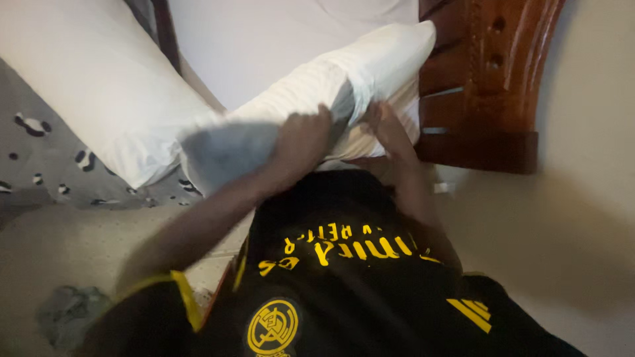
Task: The person inserts a pillow into a white pillowcase on a bed, repeatedly adjusting and smoothing the case to fit the pillow. They then place the finished pillow on the bed and briefly adjust the bedsheet.
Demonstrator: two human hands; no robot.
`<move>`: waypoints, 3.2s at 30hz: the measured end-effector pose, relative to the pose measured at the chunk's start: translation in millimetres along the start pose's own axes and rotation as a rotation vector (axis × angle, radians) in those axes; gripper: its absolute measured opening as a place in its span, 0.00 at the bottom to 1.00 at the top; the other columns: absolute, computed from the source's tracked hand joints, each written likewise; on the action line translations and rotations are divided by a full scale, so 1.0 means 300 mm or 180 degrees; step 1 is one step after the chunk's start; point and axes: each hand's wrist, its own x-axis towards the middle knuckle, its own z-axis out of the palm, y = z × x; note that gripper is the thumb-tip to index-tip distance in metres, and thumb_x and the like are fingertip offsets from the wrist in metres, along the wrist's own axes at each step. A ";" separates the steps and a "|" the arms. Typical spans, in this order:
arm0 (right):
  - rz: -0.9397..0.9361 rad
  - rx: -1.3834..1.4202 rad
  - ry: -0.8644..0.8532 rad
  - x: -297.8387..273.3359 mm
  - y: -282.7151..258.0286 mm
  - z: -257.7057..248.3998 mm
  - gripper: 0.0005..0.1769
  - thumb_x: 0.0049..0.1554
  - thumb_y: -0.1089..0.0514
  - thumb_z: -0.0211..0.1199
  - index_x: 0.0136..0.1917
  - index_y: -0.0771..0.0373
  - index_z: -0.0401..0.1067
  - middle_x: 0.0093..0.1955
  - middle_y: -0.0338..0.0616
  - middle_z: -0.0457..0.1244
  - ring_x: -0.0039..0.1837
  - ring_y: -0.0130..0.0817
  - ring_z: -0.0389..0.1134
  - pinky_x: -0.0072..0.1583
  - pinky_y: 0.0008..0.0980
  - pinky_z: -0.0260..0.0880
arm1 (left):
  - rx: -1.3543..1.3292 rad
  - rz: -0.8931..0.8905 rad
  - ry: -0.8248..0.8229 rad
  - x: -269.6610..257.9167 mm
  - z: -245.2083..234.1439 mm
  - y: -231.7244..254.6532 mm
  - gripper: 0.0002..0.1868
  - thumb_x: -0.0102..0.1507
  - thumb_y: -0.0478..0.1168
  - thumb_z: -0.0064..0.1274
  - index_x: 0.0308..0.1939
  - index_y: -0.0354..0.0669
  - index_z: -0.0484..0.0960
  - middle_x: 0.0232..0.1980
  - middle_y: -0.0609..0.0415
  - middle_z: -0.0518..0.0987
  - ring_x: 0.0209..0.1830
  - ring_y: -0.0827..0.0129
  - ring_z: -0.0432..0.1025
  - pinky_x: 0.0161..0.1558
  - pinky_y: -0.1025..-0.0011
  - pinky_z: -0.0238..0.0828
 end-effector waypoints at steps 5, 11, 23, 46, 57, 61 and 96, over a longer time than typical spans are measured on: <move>-0.1385 -0.1190 0.0332 0.234 0.190 0.193 0.40 0.56 0.45 0.71 0.74 0.64 0.60 0.60 0.54 0.63 0.60 0.42 0.67 0.59 0.41 0.72 | 0.0795 0.0351 0.0666 -0.111 0.559 -0.155 0.26 0.60 0.40 0.50 0.60 0.27 0.76 0.27 0.54 0.78 0.24 0.63 0.74 0.29 0.62 0.69; -0.1064 -0.2187 -0.0044 0.363 0.429 0.340 0.25 0.53 0.50 0.74 0.55 0.64 0.69 0.50 0.54 0.65 0.54 0.47 0.70 0.56 0.44 0.72 | 0.0173 0.0467 -0.0217 -0.245 0.864 -0.421 0.24 0.67 0.40 0.48 0.65 0.31 0.74 0.37 0.52 0.81 0.35 0.59 0.77 0.36 0.57 0.69; -0.1218 -0.2728 -0.0677 0.273 0.407 0.583 0.14 0.58 0.54 0.63 0.51 0.65 0.67 0.46 0.55 0.66 0.50 0.54 0.69 0.52 0.48 0.70 | 0.0698 -0.0285 0.0425 -0.236 0.943 -0.401 0.36 0.63 0.46 0.58 0.73 0.44 0.64 0.80 0.47 0.63 0.79 0.46 0.56 0.65 0.40 0.56; -0.0473 -0.4195 -0.0582 0.424 0.486 0.910 0.22 0.57 0.52 0.63 0.60 0.66 0.64 0.55 0.60 0.63 0.54 0.56 0.68 0.54 0.51 0.69 | -0.1128 -0.1531 -0.0695 -0.301 0.938 -0.831 0.51 0.59 0.69 0.54 0.78 0.46 0.56 0.80 0.44 0.57 0.76 0.44 0.56 0.66 0.45 0.57; -0.0609 -0.3338 -0.0508 0.220 0.469 0.817 0.25 0.54 0.58 0.59 0.64 0.60 0.62 0.57 0.65 0.62 0.55 0.64 0.67 0.55 0.57 0.68 | -0.1660 -0.1882 -0.0179 -0.216 1.170 -0.997 0.38 0.60 0.64 0.59 0.66 0.46 0.70 0.67 0.46 0.70 0.67 0.50 0.64 0.61 0.46 0.60; -0.0021 -0.3417 0.0123 0.286 0.507 0.957 0.18 0.63 0.56 0.52 0.66 0.53 0.64 0.59 0.62 0.67 0.57 0.63 0.70 0.59 0.57 0.70 | -0.1529 -0.2509 -0.0092 -0.259 1.217 -1.114 0.38 0.59 0.67 0.63 0.58 0.41 0.76 0.55 0.42 0.79 0.59 0.49 0.72 0.56 0.51 0.66; -0.0360 -0.0915 -0.0357 0.237 0.041 0.237 0.16 0.69 0.48 0.57 0.59 0.64 0.67 0.52 0.51 0.64 0.50 0.40 0.65 0.54 0.38 0.69 | -0.1251 -0.0473 -0.0309 -0.018 0.411 -0.153 0.18 0.65 0.41 0.46 0.59 0.44 0.77 0.31 0.42 0.82 0.30 0.45 0.78 0.32 0.48 0.72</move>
